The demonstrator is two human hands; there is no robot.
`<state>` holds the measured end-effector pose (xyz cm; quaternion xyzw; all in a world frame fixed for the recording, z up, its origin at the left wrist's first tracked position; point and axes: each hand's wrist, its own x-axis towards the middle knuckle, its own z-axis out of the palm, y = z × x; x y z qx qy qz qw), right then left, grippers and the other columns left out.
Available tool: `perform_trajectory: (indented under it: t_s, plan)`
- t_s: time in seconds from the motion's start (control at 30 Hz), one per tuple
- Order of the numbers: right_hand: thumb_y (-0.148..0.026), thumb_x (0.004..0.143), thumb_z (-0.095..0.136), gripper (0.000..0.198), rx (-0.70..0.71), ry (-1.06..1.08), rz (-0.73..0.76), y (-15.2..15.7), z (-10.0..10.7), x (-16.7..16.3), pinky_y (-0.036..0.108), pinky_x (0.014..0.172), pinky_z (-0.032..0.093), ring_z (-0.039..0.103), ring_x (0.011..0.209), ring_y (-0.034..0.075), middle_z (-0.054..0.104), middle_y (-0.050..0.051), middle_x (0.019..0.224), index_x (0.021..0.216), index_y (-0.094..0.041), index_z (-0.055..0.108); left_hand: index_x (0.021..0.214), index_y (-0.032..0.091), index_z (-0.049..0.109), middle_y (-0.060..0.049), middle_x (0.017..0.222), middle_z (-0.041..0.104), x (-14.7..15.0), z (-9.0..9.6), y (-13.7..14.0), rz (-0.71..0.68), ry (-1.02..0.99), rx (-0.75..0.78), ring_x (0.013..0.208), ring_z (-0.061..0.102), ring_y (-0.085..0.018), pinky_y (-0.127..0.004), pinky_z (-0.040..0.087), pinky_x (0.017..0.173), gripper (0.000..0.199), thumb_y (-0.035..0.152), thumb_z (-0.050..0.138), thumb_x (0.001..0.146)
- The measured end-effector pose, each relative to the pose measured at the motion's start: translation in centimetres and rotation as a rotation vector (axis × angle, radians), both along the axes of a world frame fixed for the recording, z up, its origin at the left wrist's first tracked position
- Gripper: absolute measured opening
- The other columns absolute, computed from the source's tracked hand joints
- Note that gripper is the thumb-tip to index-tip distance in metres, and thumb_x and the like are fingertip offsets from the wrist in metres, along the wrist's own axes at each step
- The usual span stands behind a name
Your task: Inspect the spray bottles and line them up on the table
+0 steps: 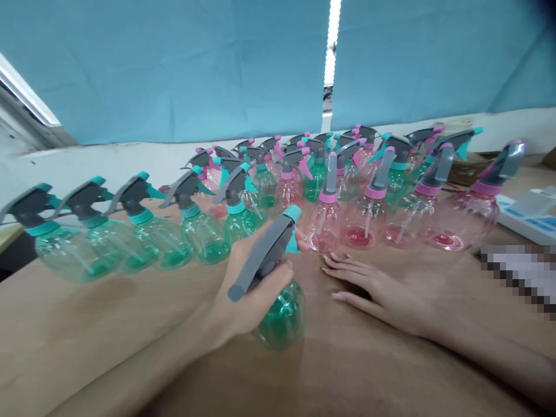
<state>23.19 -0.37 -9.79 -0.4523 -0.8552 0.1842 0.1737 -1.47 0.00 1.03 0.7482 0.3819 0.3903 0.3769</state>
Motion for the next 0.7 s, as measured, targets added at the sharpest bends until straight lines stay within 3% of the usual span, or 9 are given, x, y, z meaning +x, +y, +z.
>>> perform_trajectory:
  t_s: [0.17,0.33,0.47,0.7]
  plan:
    - [-0.052,0.095,0.046,0.054,0.008,-0.015,-0.005,-0.02,-0.18,0.06,0.052,0.115,0.028,0.032,0.141,0.026,0.040,0.003,0.151,0.142,-0.026,0.045,0.086,0.025,0.060,0.006,0.056,0.043,0.04,0.41,-0.10,-0.009,0.027,-0.003,0.047,0.042,-0.015,-0.030,0.036,0.048,0.018,0.018,0.053,0.071]
    - [-0.051,0.095,0.046,0.054,0.012,-0.003,-0.001,0.04,-0.31,0.10,0.051,0.116,0.027,0.032,0.141,0.026,0.040,0.003,0.151,0.142,-0.026,0.044,0.080,0.023,0.055,0.000,0.084,0.060,0.08,0.39,0.00,-0.016,0.025,0.079,0.060,0.049,-0.014,-0.029,0.041,0.054,0.011,0.016,0.052,0.072]
    - [-0.052,0.095,0.046,0.055,-0.011,-0.010,-0.004,0.07,-0.13,0.04,0.052,0.115,0.027,0.032,0.141,0.027,0.041,0.004,0.151,0.142,-0.024,0.046,0.096,0.026,0.059,0.003,0.068,0.055,0.10,-0.18,0.08,0.027,0.019,0.051,0.052,0.049,-0.015,-0.029,0.042,0.050,0.020,0.022,0.053,0.077]
    - [-0.052,0.095,0.045,0.056,-0.006,-0.025,-0.008,0.00,-0.11,0.08,0.050,0.116,0.027,0.032,0.141,0.025,0.041,0.003,0.150,0.143,-0.023,0.045,0.117,0.030,0.061,0.003,0.071,0.059,0.24,-0.34,0.07,0.039,0.011,0.041,0.056,0.055,-0.017,-0.031,0.048,0.056,0.040,0.022,0.054,0.078]
